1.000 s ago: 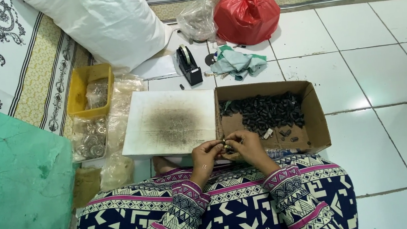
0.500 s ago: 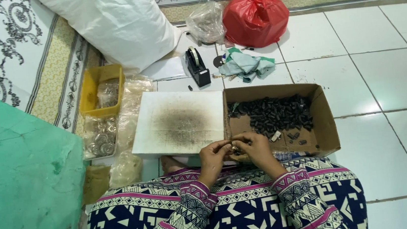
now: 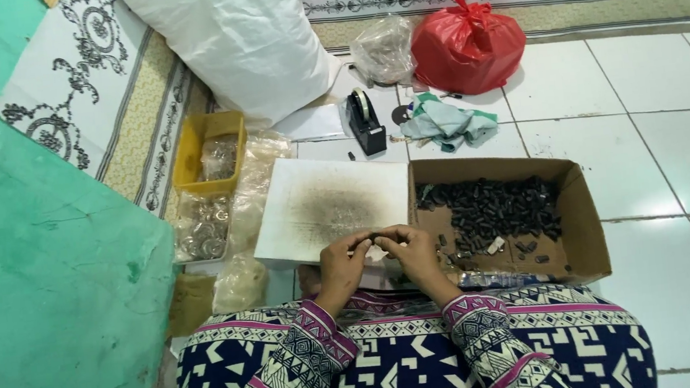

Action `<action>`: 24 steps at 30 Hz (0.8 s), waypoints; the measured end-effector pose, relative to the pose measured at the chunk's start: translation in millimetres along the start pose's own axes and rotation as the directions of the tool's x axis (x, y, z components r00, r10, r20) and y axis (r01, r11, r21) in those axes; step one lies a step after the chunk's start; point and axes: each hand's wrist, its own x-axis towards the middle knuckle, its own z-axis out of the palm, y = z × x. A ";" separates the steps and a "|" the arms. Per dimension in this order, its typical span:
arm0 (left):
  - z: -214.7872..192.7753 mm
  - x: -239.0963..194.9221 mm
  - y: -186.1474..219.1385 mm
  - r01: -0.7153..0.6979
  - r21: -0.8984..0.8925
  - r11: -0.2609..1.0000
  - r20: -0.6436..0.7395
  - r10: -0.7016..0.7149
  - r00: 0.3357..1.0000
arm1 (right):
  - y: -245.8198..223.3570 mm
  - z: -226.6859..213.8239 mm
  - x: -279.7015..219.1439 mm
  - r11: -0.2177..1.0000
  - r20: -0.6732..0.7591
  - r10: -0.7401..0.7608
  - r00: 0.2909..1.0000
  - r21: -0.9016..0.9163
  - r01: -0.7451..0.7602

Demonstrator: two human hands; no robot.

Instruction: Organizing and sorting small metal components from a cardboard box onto a white board.

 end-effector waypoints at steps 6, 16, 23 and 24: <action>-15.8 7.8 -12.6 -0.064 0.084 0.994 -0.051 0.068 0.996 | 15.0 30.1 14.4 0.939 -0.045 -0.202 0.978 -0.293 0.180; -39.9 35.6 -9.9 -0.126 0.238 0.963 -0.226 0.181 0.957 | 29.5 72.3 39.6 0.722 0.011 -0.501 0.865 -0.545 0.426; -55.5 51.1 -55.4 0.023 0.229 0.973 -0.294 0.047 0.955 | 6.5 114.8 36.9 0.694 0.075 -0.505 0.860 -0.556 0.457; -55.9 51.2 -55.8 0.028 0.230 0.973 -0.296 0.042 0.954 | 4.9 116.7 35.3 0.696 0.078 -0.502 0.861 -0.554 0.456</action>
